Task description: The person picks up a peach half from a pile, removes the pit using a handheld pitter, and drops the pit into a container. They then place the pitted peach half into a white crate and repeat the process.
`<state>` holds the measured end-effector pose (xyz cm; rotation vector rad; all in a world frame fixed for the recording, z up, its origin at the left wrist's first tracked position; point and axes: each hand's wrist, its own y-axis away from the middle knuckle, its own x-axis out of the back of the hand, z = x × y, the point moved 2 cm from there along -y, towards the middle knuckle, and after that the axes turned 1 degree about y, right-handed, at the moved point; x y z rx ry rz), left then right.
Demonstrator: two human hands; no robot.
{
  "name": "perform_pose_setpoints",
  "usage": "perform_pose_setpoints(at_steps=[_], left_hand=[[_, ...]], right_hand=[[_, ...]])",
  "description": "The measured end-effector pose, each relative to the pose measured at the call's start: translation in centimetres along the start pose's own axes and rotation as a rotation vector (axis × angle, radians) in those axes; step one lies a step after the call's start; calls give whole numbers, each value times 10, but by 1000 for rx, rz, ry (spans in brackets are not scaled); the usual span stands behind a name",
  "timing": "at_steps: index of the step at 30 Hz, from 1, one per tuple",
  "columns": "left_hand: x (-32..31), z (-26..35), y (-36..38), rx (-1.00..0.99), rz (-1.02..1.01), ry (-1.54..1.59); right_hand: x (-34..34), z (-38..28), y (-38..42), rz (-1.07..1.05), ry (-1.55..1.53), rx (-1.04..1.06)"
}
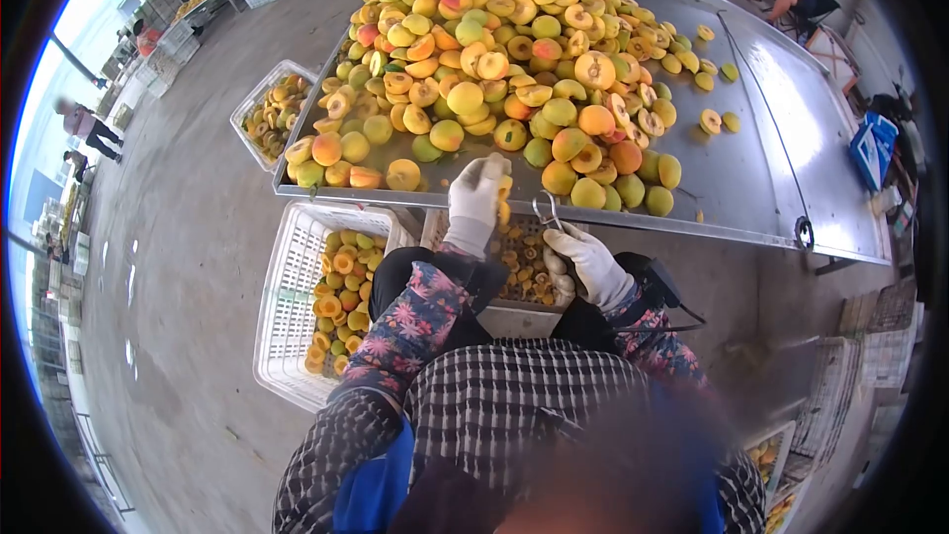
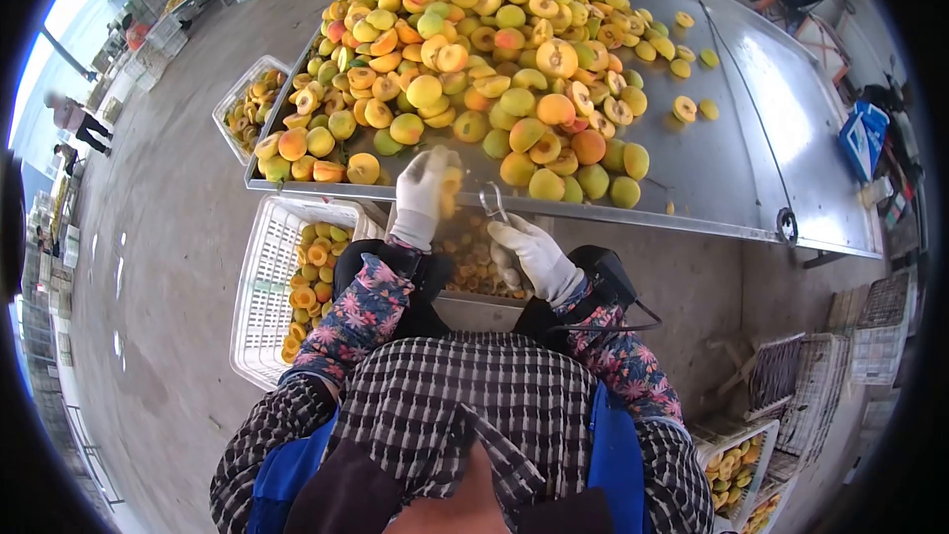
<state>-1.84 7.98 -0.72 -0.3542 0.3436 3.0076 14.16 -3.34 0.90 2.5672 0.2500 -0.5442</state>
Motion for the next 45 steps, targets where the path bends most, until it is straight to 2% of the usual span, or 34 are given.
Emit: perform_pose_setpoints(at_steps=[3,5,7,8,10,13,15,16,17,20,23,26,27,29,30,31,32,33,34,35,38,45], left_hand=[[5,44,17,-666,8,-780],[33,68,20,-510,10,-1049],[83,91,17,-367,137,-1137],[99,106,27,-371,264,-1356],[122,112,17,-542,491,-1752],[116,92,-37,-488,195,-1485],[93,62,-77,-639,61,-1297],[75,57,-86,-587,7,-1286],[64,48,-94,-602,21,-1348],[52,28,-125,-396,32,-1555],[50,18,-150,-298,60,-1630],[51,45,-126,-161,91,-1061],[56,26,-139,-18,-19,-410],[54,39,-97,79,-416,467],[47,52,-66,116,-445,579],[36,67,-33,149,-475,692],[27,74,-11,181,-505,807],[22,72,-1,213,-425,835],[16,68,7,245,-344,863],[12,61,13,277,-263,889],[1,45,23,214,-255,842],[-12,30,26,133,-181,871]], right_hand=[[7,8,1,-1,84,21],[7,9,8,54,111,1],[12,12,15,66,98,-20],[16,14,16,73,89,-32],[21,17,18,88,79,-70],[13,19,13,83,69,-92],[7,22,6,69,82,-83],[5,24,5,63,95,-80],[3,27,3,57,109,-78],[1,25,3,44,123,-57],[0,27,11,18,88,-81],[2,26,17,33,112,-65],[3,25,15,55,148,-1],[1,24,8,92,217,110],[0,14,8,97,259,83],[1,10,0,73,470,277],[0,1,-6,46,832,595],[-2,-6,-10,143,1171,945],[-10,-12,-11,245,1650,1426],[-17,-18,-14,193,1569,1338],[-46,-33,-13,271,1106,756],[-52,-23,-9,392,1299,728]])
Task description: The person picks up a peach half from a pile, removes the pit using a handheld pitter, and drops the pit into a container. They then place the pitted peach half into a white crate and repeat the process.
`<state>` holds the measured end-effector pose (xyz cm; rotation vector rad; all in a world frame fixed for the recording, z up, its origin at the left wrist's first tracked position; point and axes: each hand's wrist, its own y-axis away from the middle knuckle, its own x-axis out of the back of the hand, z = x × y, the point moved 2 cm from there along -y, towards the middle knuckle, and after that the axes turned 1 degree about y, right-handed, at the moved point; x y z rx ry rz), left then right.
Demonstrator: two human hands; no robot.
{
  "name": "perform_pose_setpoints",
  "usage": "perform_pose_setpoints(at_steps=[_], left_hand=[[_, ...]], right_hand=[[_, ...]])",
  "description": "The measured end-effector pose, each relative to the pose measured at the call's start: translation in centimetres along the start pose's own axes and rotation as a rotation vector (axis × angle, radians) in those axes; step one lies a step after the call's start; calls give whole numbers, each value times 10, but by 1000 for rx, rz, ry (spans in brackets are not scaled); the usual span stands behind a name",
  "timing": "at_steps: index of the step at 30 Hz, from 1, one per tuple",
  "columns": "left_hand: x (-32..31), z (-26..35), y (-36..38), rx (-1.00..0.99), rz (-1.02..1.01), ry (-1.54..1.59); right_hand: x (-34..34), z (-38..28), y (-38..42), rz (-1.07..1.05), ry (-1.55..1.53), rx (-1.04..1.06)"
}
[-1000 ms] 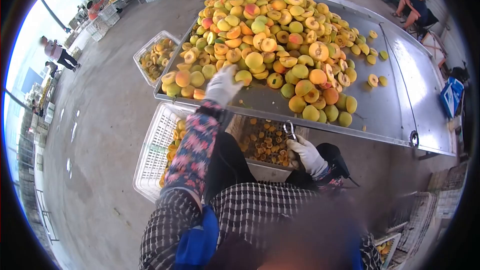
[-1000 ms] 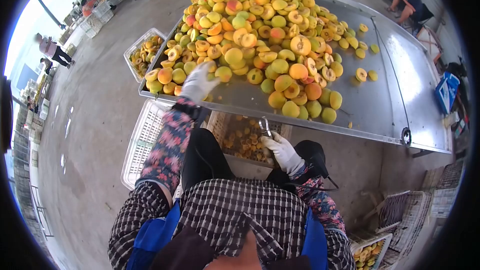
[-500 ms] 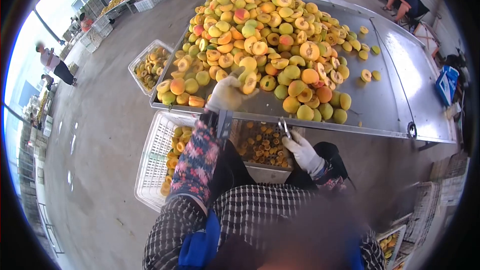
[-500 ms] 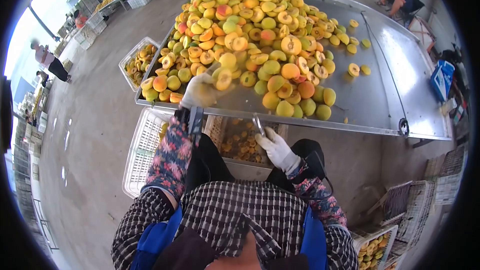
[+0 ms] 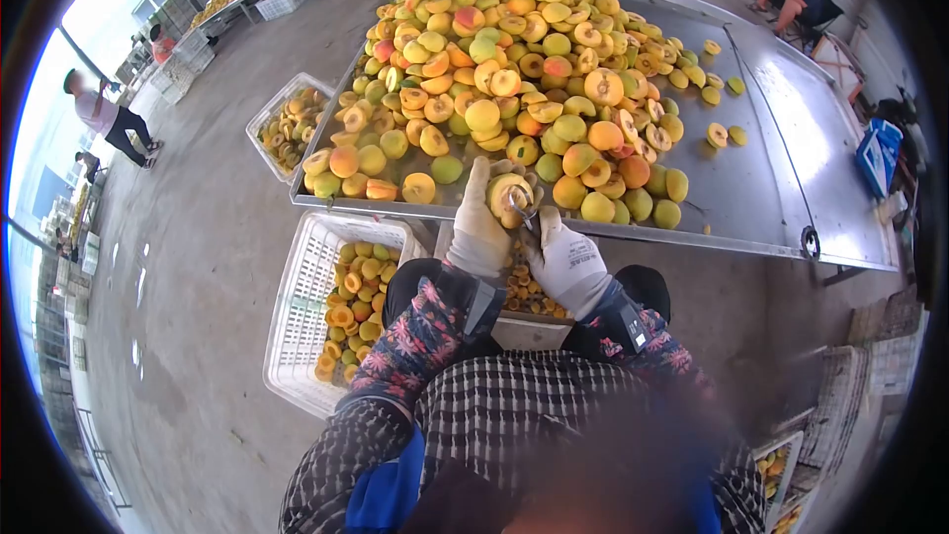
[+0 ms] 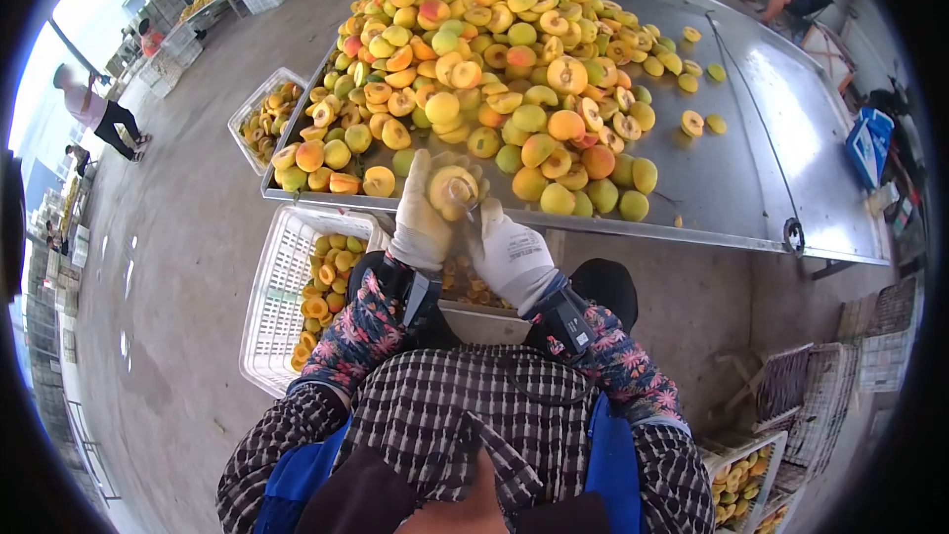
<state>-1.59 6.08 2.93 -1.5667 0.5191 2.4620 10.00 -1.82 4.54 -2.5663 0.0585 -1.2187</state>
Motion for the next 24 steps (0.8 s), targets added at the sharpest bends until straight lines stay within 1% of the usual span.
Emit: perform_pose_setpoints(at_steps=[3,4,6,9,12,13,14,15,16,17,18,19,20,21,23,24], left_hand=[[-3,-7,3,-81,43,-20],[-2,-7,4,-70,47,-30],[0,-6,6,-53,54,-48],[-3,-2,13,-1,65,-82],[7,0,8,11,-137,-193],[4,2,10,-29,-154,-303],[1,4,12,-70,-168,-413],[15,-1,3,-126,-180,-471],[23,-7,-3,-114,-146,-412],[30,-8,-6,-63,-173,-383],[25,-9,-5,-104,-123,-374],[24,-9,-4,-119,-91,-410],[19,-4,1,-90,-140,-412],[16,-3,3,-114,-125,-388],[10,-2,10,-213,-147,-298],[7,-9,8,-261,-24,-294]], right_hand=[[-9,6,1,-60,7,-105],[-9,7,3,-79,6,-107],[-9,7,7,-120,3,-106],[-4,0,13,-125,114,-10],[3,-7,14,-166,-27,-31],[-8,0,16,-96,-182,-7],[-12,-2,16,11,-238,124],[-28,19,21,-91,-242,43],[-26,19,18,-103,-297,18],[-27,25,17,-89,-254,64],[-13,12,14,-112,-157,15],[-34,47,15,-133,-264,11],[-23,39,11,-135,-208,45],[-12,30,6,-136,-152,78],[-12,23,5,-151,-311,3],[-11,11,5,-101,-322,76]])
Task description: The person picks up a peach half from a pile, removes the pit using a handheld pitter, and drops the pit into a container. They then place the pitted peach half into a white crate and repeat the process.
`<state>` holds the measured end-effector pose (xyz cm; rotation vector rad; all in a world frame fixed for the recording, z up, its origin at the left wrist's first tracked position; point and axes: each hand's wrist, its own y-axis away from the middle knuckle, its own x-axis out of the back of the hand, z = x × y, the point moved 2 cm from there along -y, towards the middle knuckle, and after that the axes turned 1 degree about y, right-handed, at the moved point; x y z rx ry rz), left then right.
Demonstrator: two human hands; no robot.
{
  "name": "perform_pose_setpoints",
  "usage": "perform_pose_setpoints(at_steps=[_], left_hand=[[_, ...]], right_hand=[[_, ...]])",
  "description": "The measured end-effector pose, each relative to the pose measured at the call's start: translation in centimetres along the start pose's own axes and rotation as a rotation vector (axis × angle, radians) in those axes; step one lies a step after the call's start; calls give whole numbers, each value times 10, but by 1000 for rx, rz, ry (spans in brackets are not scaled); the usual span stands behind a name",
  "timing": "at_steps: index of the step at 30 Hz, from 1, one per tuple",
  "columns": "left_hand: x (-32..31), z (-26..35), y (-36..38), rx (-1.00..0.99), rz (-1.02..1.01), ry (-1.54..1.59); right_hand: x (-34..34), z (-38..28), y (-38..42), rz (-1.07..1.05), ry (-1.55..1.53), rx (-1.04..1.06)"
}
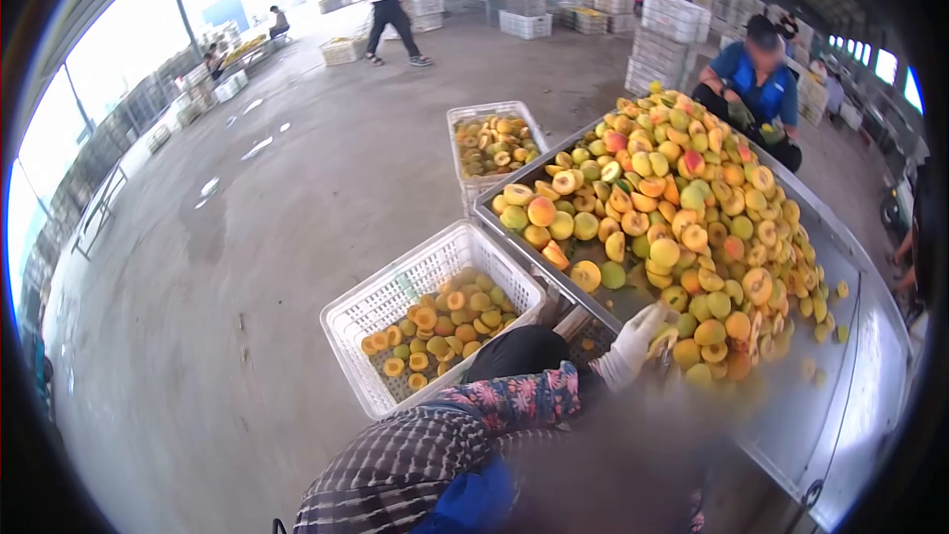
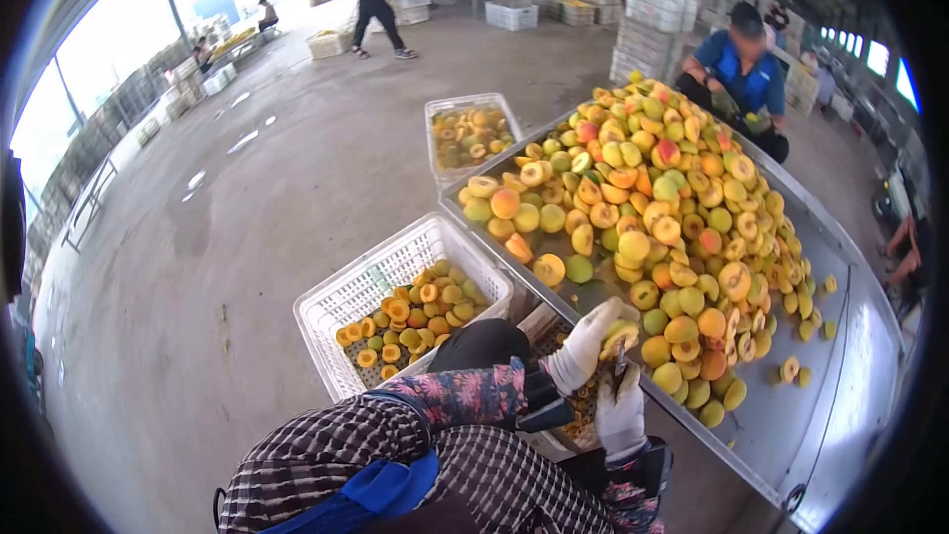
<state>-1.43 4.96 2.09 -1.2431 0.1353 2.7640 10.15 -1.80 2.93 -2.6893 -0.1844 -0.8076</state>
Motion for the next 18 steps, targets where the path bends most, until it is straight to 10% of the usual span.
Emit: perform_pose_setpoints(at_steps=[6,9,11,13,18], left_hand=[[9,-6,-9,194,108,-88],[14,-8,-9,96,82,-35],[10,5,-4,-181,-152,-197],[10,11,-3,154,-43,-145],[5,15,0,29,-65,-380]], right_hand=[[-2,-3,4,-237,230,-262],[-11,-3,8,35,39,116],[-5,7,5,8,617,630],[1,-8,6,-88,161,68],[-5,12,0,-177,259,-210]])
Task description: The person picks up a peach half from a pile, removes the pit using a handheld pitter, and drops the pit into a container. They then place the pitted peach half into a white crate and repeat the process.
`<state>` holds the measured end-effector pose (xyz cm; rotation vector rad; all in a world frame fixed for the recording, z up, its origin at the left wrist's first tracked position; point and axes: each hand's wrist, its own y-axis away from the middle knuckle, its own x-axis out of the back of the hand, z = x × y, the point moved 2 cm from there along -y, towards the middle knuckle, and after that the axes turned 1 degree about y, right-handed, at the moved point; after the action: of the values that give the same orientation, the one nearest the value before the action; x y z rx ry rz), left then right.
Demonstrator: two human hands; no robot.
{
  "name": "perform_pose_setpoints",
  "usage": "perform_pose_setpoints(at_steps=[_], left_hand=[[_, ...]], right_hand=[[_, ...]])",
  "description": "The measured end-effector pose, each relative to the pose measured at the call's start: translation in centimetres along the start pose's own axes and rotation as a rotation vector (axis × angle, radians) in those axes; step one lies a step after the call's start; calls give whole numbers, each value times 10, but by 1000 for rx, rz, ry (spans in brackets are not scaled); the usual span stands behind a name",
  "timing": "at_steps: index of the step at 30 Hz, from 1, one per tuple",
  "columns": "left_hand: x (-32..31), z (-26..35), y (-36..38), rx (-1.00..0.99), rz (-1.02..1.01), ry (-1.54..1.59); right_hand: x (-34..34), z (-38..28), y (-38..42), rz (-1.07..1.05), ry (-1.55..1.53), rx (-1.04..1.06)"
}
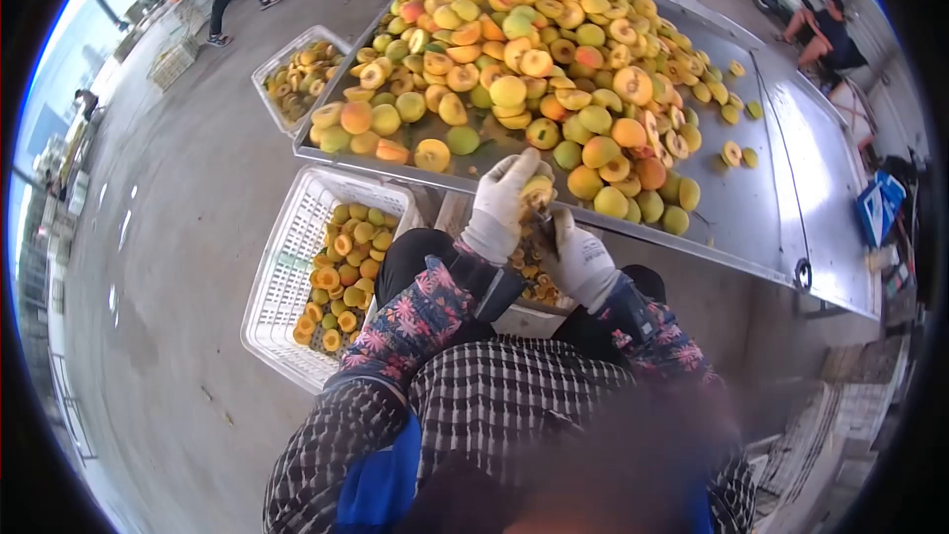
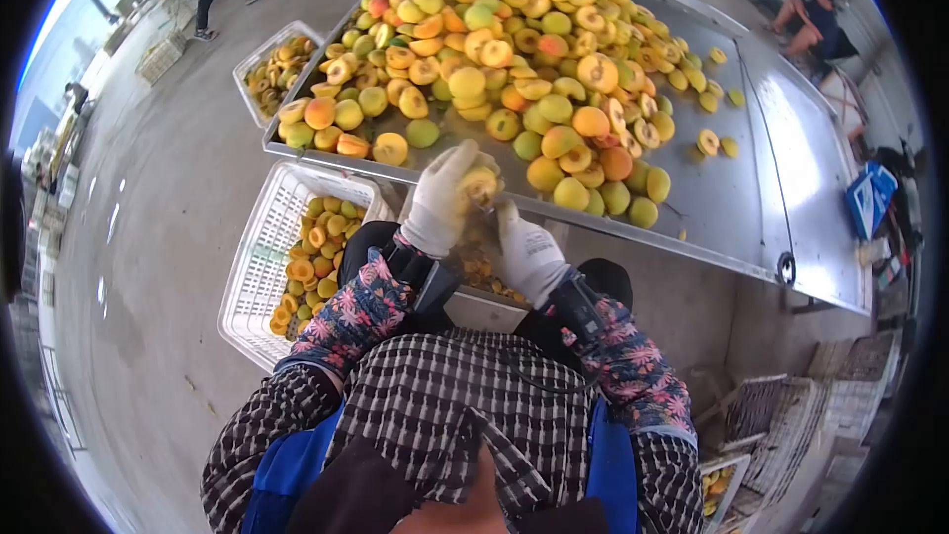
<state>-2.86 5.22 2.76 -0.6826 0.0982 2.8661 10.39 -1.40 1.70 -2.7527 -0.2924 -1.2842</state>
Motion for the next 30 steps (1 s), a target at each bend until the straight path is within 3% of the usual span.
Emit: perform_pose_setpoints(at_steps=[1,3,5,7,10,12,15,17,19,21,22,25,30], left_hand=[[0,-3,1,-31,5,-20],[-3,-3,5,124,84,248],[-8,1,13,2,129,125],[-10,-9,9,74,220,344],[-10,-9,6,128,233,301],[-11,-11,6,56,208,299],[-10,-8,9,18,167,260],[-12,3,8,56,106,160],[-6,0,0,227,-115,181],[-6,-4,-3,299,-116,163],[-8,-4,-1,338,-106,196],[-11,-5,1,428,-91,250],[-7,-21,-7,560,-121,393]], right_hand=[[-4,-4,3,14,-93,-4],[-10,-12,9,47,-273,6],[-14,-8,12,131,-247,131],[2,-15,10,-74,-180,-36],[1,-9,8,-6,-108,19],[-23,12,4,53,-383,165],[-25,24,4,73,-410,268],[11,-6,11,-11,-165,145],[12,-1,12,-85,-127,65],[4,3,14,-24,-236,173],[1,2,16,-177,-559,-64],[13,-9,23,-411,-1058,-280],[7,-1,27,-400,-1239,-418]])
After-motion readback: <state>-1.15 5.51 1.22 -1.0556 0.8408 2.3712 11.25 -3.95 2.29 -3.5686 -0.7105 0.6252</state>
